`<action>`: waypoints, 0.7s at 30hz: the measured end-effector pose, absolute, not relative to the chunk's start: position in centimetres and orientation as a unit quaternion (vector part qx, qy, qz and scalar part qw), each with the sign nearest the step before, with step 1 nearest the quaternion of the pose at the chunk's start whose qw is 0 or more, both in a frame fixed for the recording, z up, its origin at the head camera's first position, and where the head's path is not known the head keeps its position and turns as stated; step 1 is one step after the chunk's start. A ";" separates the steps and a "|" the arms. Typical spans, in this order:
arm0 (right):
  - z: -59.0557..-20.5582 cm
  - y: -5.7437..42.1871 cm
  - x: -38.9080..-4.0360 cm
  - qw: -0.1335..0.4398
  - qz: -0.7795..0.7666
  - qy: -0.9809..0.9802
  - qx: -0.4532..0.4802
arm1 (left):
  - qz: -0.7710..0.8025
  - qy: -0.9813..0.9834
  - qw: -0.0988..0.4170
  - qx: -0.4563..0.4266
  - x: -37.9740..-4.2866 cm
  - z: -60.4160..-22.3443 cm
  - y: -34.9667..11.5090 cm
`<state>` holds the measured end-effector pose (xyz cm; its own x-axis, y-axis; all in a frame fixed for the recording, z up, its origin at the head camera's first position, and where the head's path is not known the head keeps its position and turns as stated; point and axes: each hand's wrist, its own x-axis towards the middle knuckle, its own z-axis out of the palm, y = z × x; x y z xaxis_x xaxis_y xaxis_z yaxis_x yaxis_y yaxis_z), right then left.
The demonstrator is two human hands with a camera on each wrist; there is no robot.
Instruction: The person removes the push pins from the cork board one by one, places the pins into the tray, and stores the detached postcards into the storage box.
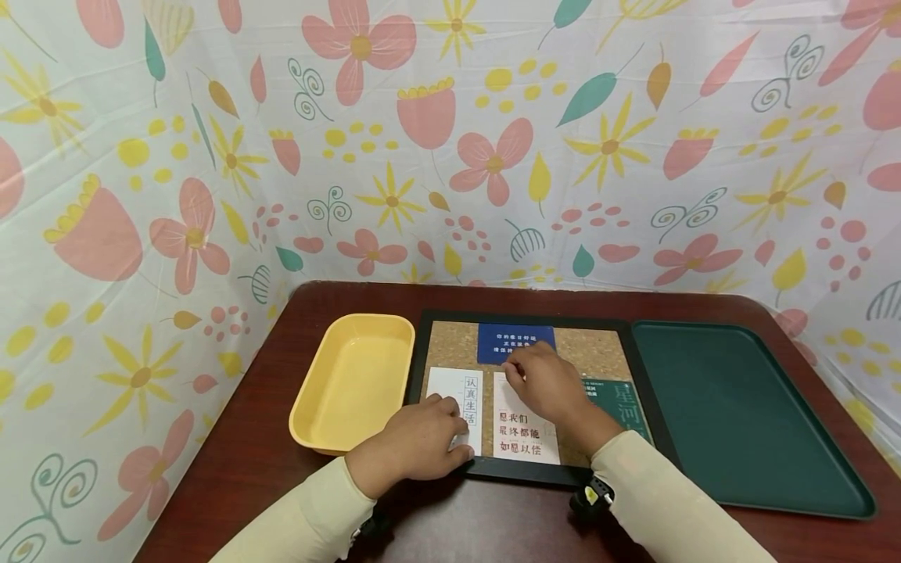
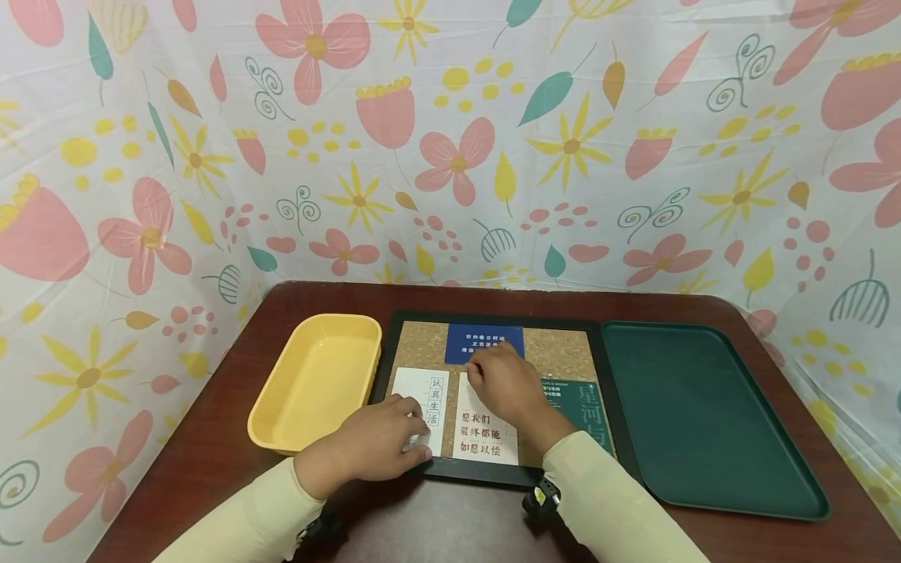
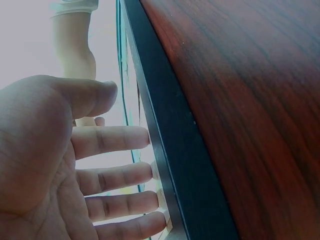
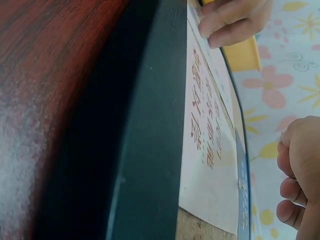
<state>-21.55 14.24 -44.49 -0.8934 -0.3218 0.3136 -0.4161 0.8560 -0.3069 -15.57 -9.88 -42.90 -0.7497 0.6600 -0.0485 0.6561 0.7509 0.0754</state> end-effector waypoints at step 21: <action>-44.3 15.8 -21.4 0.136 0.176 -0.956 0.192 | 0.027 0.936 0.032 0.350 -15.5 -43.1 -10.0</action>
<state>-21.39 15.79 -44.32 -0.8894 -0.3188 0.3276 -0.4145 0.8646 -0.2841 -15.54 -9.97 -43.08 -0.7528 0.6570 -0.0407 0.6536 0.7534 0.0729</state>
